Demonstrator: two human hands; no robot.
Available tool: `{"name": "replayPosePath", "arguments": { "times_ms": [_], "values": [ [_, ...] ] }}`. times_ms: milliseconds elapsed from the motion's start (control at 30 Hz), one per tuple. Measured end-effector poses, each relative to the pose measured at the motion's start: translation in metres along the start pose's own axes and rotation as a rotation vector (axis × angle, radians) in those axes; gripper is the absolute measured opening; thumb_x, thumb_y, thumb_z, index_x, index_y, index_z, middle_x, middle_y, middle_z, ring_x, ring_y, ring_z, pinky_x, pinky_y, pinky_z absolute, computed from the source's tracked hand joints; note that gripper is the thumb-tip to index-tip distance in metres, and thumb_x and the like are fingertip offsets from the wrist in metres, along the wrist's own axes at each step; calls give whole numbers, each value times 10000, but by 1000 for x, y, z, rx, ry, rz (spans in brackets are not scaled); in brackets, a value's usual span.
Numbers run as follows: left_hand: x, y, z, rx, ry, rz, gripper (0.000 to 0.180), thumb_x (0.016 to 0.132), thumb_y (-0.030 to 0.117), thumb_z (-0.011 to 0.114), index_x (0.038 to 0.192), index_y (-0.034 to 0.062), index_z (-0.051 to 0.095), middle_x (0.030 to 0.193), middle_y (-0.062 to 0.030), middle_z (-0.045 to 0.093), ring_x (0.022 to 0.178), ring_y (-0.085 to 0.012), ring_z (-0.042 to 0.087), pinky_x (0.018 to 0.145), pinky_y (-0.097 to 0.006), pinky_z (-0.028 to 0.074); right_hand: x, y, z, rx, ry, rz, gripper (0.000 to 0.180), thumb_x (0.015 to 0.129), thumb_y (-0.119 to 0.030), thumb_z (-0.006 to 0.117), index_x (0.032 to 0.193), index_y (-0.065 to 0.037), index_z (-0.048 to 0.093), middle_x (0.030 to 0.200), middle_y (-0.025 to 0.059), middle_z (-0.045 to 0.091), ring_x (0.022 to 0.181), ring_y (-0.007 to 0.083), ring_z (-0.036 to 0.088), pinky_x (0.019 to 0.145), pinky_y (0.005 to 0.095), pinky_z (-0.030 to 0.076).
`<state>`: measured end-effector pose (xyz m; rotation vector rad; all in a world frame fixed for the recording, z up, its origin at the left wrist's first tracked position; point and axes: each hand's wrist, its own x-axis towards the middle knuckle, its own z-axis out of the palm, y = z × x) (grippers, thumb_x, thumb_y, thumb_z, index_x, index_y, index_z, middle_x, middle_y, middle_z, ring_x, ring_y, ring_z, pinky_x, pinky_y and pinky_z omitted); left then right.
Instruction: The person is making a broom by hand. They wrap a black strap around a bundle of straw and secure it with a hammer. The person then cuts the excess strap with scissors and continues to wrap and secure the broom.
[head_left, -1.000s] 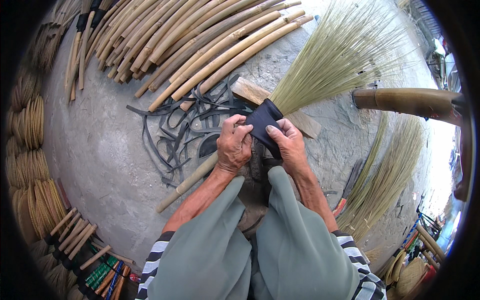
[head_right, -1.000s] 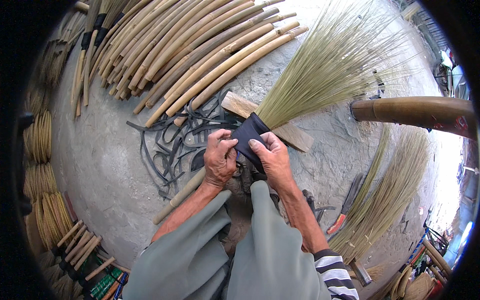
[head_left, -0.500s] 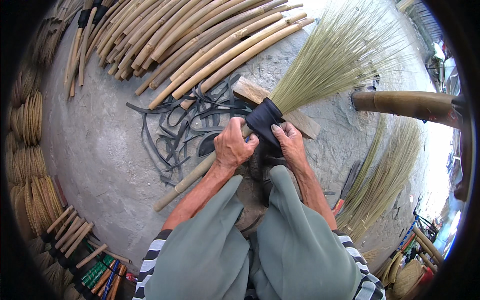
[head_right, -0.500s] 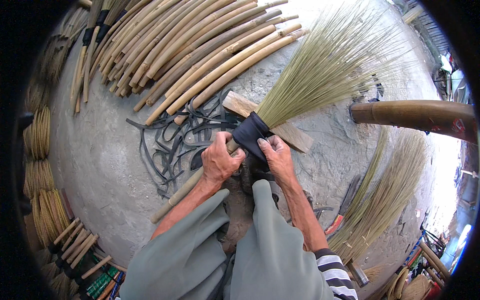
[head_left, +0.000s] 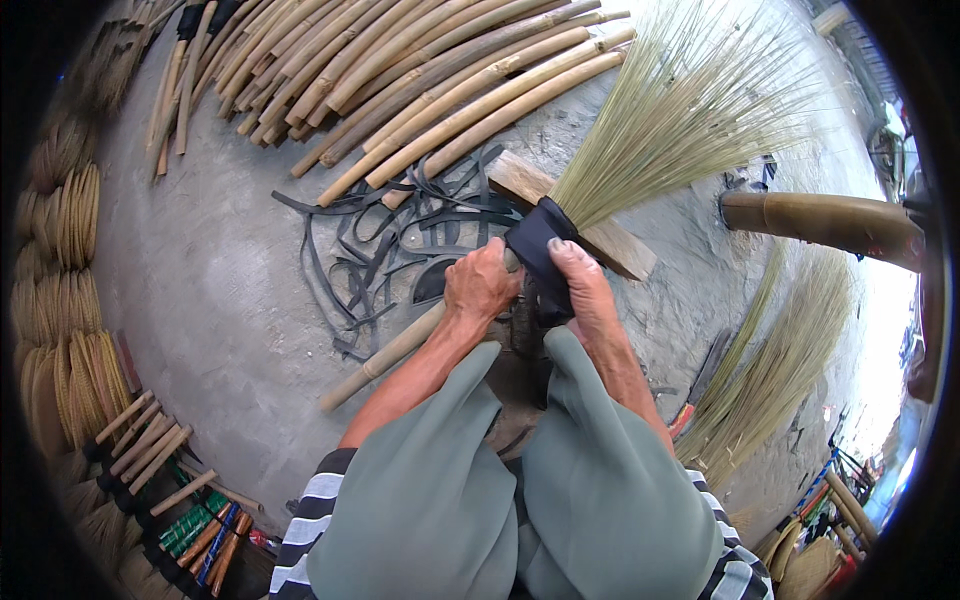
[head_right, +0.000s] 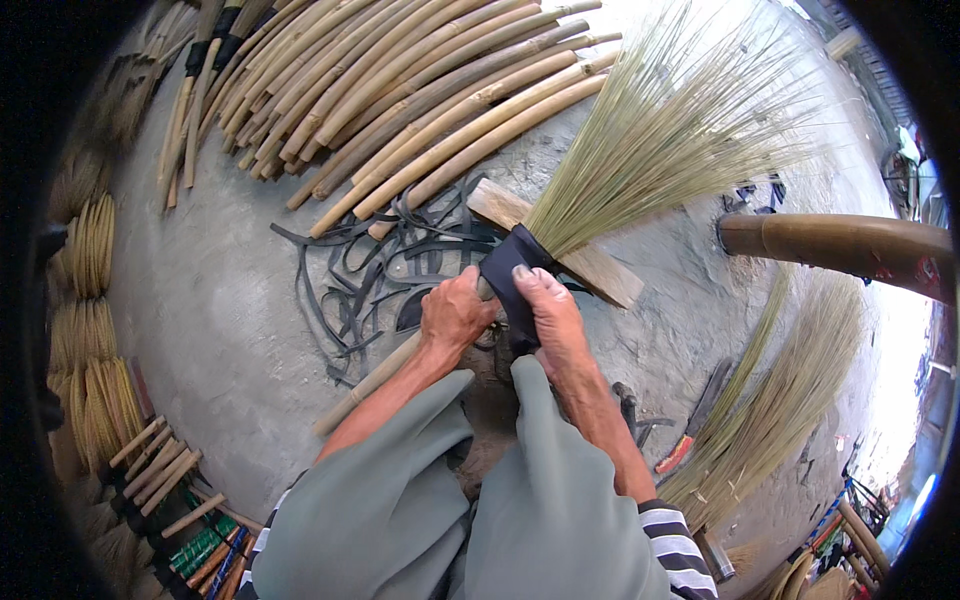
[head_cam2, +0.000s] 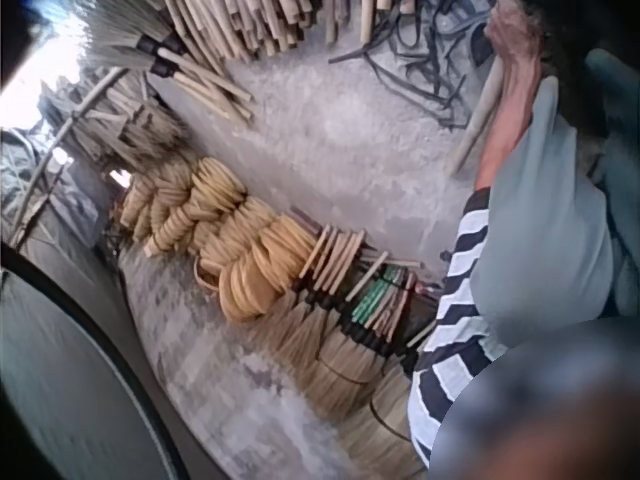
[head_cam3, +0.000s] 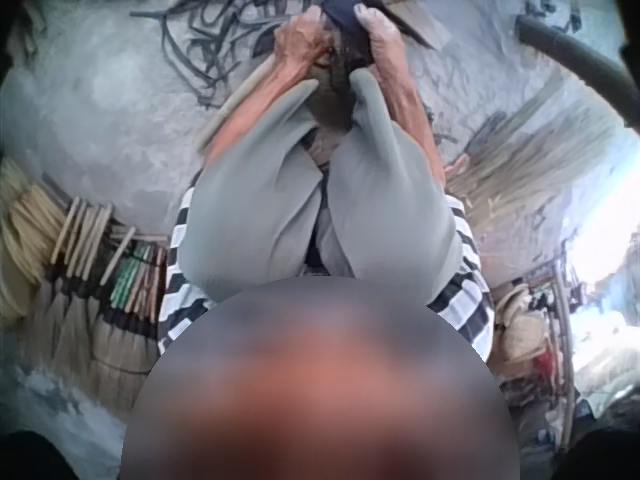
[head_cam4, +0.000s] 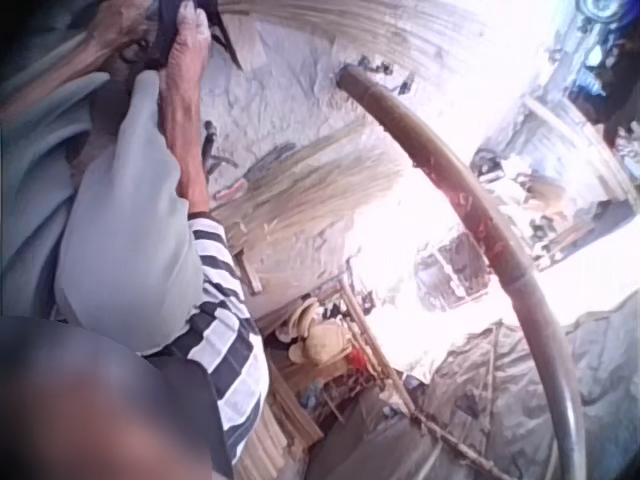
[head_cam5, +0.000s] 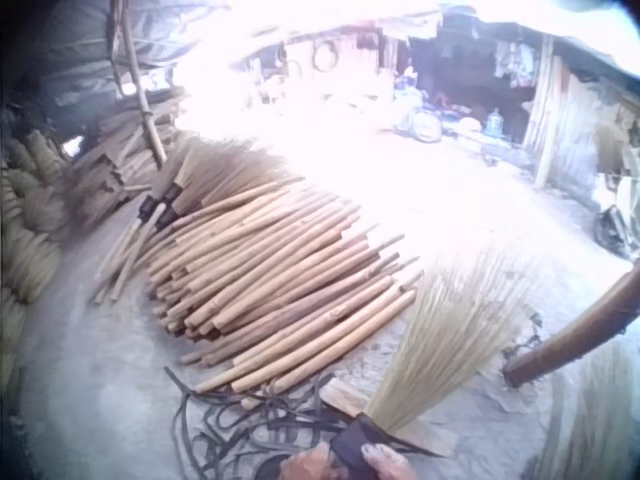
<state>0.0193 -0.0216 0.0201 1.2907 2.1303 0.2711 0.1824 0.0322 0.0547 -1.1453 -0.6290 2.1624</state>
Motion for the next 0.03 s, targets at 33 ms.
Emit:
{"name": "replayPosePath", "arguments": {
  "times_ms": [33],
  "values": [
    [1, 1, -4, 17, -25, -22, 468, 910, 408, 854, 1143, 49, 663, 1079, -273, 807, 1018, -501, 783, 887, -629, 602, -3, -4, 9, -13, 27, 23, 275, 1113, -317, 740, 1213, -61, 733, 1062, -23, 756, 918, 46, 663, 859, 257, 558]
  ]
}}
